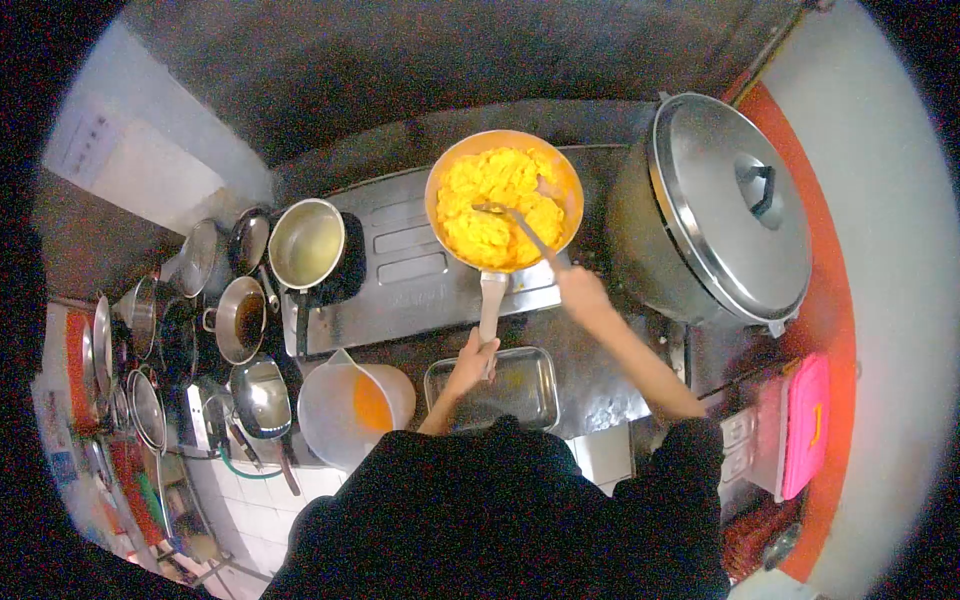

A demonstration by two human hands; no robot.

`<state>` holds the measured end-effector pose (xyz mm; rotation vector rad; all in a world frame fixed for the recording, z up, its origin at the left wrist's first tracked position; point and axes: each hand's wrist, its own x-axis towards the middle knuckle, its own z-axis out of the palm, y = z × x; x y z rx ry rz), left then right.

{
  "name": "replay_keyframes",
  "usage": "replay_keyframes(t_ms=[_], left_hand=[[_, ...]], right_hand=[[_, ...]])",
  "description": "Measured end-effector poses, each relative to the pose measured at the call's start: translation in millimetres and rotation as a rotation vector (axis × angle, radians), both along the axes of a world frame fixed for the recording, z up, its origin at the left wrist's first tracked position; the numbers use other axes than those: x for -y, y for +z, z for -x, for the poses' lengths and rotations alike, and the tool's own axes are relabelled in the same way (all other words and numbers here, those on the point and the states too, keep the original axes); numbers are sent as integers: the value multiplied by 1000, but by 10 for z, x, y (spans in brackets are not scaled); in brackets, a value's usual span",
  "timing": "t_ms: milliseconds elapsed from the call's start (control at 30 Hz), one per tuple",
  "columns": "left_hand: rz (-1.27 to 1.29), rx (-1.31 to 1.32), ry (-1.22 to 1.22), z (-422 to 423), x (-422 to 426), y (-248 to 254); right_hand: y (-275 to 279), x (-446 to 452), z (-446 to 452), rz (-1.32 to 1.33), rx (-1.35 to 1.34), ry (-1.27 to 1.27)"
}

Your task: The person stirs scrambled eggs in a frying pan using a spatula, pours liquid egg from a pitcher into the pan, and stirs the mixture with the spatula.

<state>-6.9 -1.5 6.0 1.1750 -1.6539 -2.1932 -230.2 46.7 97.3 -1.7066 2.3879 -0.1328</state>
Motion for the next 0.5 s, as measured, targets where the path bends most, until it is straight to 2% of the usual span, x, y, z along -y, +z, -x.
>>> replay_keyframes(t_ms=[67,167,200,300,367,400,433,467,500], left_hand=[[-4,-15,4,-5,3,111],[-22,20,5,4,-1,14],[-11,34,6,10,-8,17],[6,47,5,24,-17,26],[-10,23,13,0,-6,4],[-12,16,12,-14,-4,-9],[-14,8,12,-15,-3,-22],[-17,-2,11,-17,5,-31],[-18,7,21,-23,12,-38]], right_hand=[[502,-110,-120,90,-117,-6],[475,-251,-463,-70,-307,-85],[392,-226,-556,-108,-297,-104],[73,-81,-466,-60,-179,-29],[79,84,-160,-66,-115,32],[254,187,30,-49,7,67],[256,200,351,35,13,244],[1181,262,90,-266,355,-75],[1157,284,355,-318,438,-188]])
